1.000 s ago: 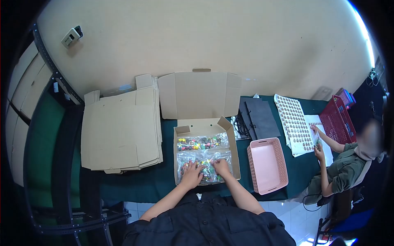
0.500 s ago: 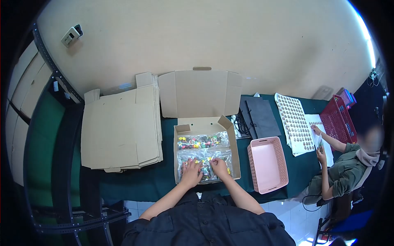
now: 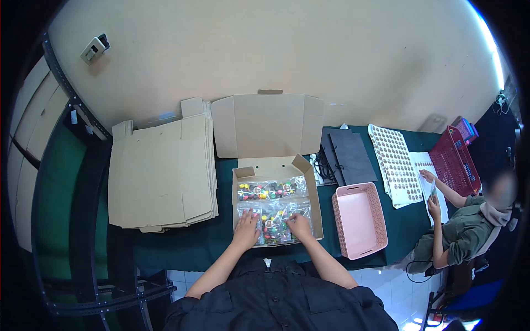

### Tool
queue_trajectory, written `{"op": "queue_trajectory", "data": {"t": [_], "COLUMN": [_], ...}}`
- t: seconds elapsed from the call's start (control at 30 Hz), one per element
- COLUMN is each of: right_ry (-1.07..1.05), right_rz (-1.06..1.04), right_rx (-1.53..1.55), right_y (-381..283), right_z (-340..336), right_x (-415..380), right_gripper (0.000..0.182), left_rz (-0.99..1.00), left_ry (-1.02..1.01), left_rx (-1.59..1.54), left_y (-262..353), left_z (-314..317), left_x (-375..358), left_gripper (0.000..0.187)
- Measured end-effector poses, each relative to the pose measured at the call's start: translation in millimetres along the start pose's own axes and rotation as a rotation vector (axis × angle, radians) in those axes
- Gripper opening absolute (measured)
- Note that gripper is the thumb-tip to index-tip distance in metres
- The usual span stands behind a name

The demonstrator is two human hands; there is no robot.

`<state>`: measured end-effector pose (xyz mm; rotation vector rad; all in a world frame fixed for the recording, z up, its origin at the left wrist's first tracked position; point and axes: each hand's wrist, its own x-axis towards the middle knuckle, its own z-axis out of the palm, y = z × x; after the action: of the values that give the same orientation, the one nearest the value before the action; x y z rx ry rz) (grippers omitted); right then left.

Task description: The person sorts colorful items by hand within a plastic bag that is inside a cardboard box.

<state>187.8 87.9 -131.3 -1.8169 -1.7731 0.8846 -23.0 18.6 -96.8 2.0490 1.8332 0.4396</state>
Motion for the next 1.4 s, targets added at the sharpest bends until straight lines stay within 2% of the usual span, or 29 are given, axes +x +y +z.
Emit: {"op": "queue_trajectory", "data": {"t": [0.07, 0.2, 0.4, 0.47, 0.6, 0.77, 0.93, 1.1, 1.17, 1.27, 1.3, 1.37, 1.4], "right_ry": [-0.18, -0.139, -0.177, 0.118, -0.007, -0.132, -0.112, -0.063, 0.036, -0.014, -0.013, 0.0, 0.003], "right_rz": [0.089, 0.101, 0.167, 0.031, 0.143, 0.14, 0.106, 0.129, 0.013, -0.097, -0.097, -0.315, -0.318], "right_rx": [-0.056, -0.085, -0.108, -0.102, -0.126, -0.188, -0.192, -0.217, -0.167, -0.055, -0.056, -0.178, -0.177], "right_y": [-11.8, 0.0, -6.3, 4.8, 0.8, 5.8, 8.9, -7.3, -2.4, -20.1, -23.2, -29.4, -28.7], "right_z": [-8.4, 1.8, -11.8, -4.9, -15.2, -14.7, -21.0, -33.2, -26.3, -28.8, -26.9, -23.0, -18.5], "right_x": [-2.8, 4.5, 5.0, 5.9, 1.7, 5.9, 11.8, 8.4, 14.0, 24.4, 29.5, 38.0, 42.2], "right_gripper": [0.023, 0.019, 0.027, 0.03, 0.032, 0.02, 0.016, 0.028, 0.034, 0.03, 0.03, 0.033, 0.033], "left_rz": [-0.019, -0.053, -0.06, -0.078, -0.079, -0.083, -0.085, -0.085, -0.083, -0.052, -0.052, -0.03, -0.029], "left_ry": [-0.03, -0.07, -0.058, -0.077, -0.075, -0.086, -0.12, -0.132, -0.056, -0.033, -0.032, -0.009, -0.006], "left_rx": [-0.037, -0.032, -0.049, -0.017, -0.023, -0.006, 0.012, 0.027, 0.034, -0.002, -0.002, 0.008, 0.01], "left_y": [3.6, 2.1, 0.9, 2.4, 1.4, 1.4, 2.3, 2.4, 4.5, 2.4, 1.5, 0.1, -2.9], "left_z": [1.7, 4.0, 4.5, 3.1, 5.0, 5.7, 4.5, 3.4, 2.3, 0.4, -1.5, -5.9, -5.3], "left_x": [-0.5, -1.5, -1.7, -2.3, -2.4, -2.9, -3.8, -2.0, 0.3, 13.4, 19.9, 34.4, 42.1], "left_gripper": [0.05, 0.05, 0.05, 0.051, 0.051, 0.052, 0.053, 0.054, 0.054, 0.053, 0.053, 0.053, 0.053]}}
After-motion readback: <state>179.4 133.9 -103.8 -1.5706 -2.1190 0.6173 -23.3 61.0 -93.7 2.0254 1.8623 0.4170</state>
